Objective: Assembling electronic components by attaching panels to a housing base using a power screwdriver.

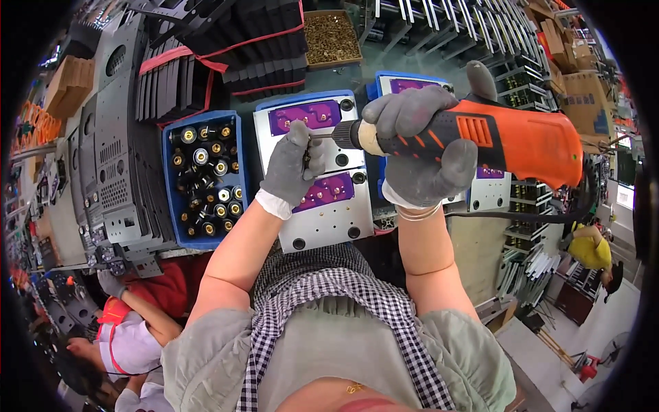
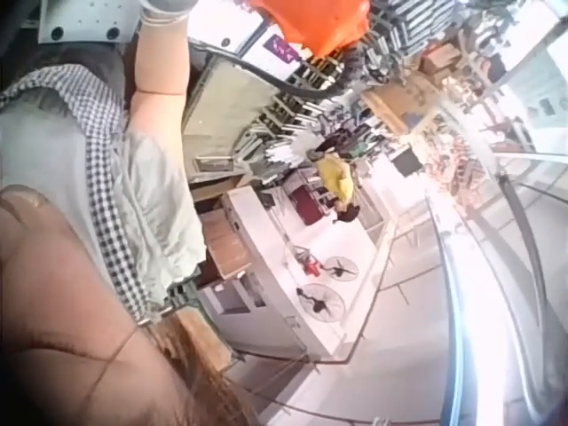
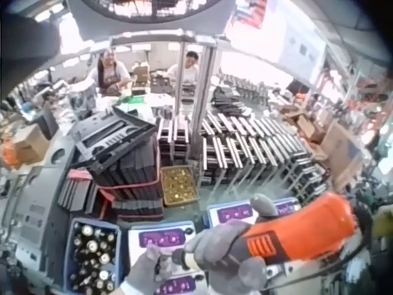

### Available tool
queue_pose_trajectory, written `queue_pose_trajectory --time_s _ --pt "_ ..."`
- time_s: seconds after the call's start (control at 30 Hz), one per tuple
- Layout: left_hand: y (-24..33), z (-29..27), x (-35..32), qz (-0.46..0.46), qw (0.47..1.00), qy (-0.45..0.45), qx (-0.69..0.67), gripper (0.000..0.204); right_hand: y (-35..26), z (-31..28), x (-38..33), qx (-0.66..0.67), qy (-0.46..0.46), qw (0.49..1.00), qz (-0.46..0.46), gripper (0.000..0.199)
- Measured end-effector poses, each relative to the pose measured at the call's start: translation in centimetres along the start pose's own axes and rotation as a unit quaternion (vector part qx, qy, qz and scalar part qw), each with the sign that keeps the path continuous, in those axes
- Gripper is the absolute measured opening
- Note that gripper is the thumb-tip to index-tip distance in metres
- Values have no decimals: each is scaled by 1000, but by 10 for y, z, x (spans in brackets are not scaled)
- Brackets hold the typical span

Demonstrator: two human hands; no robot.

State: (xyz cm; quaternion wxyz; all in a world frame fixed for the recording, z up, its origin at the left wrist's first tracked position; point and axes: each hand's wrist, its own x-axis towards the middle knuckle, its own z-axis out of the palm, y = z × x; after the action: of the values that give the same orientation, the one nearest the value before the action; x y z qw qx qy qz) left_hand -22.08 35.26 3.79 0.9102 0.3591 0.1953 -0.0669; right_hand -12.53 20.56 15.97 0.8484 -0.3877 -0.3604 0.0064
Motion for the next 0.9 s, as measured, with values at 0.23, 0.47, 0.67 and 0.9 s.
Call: queue_pose_trajectory --time_s 0.23,0.47,0.67,0.9 --pt "0 5 5 -29 992 119 27 58 5 12 -8 -43 107 992 42 70" --pt "-2 -7 11 -91 990 89 58 59 17 9 -8 -54 76 995 43 67" --pt "-7 -17 18 -62 990 76 100 64 25 15 -8 -76 152 985 34 69" --pt "-4 -21 18 -40 994 17 100 67 25 14 -3 -22 108 993 36 67"
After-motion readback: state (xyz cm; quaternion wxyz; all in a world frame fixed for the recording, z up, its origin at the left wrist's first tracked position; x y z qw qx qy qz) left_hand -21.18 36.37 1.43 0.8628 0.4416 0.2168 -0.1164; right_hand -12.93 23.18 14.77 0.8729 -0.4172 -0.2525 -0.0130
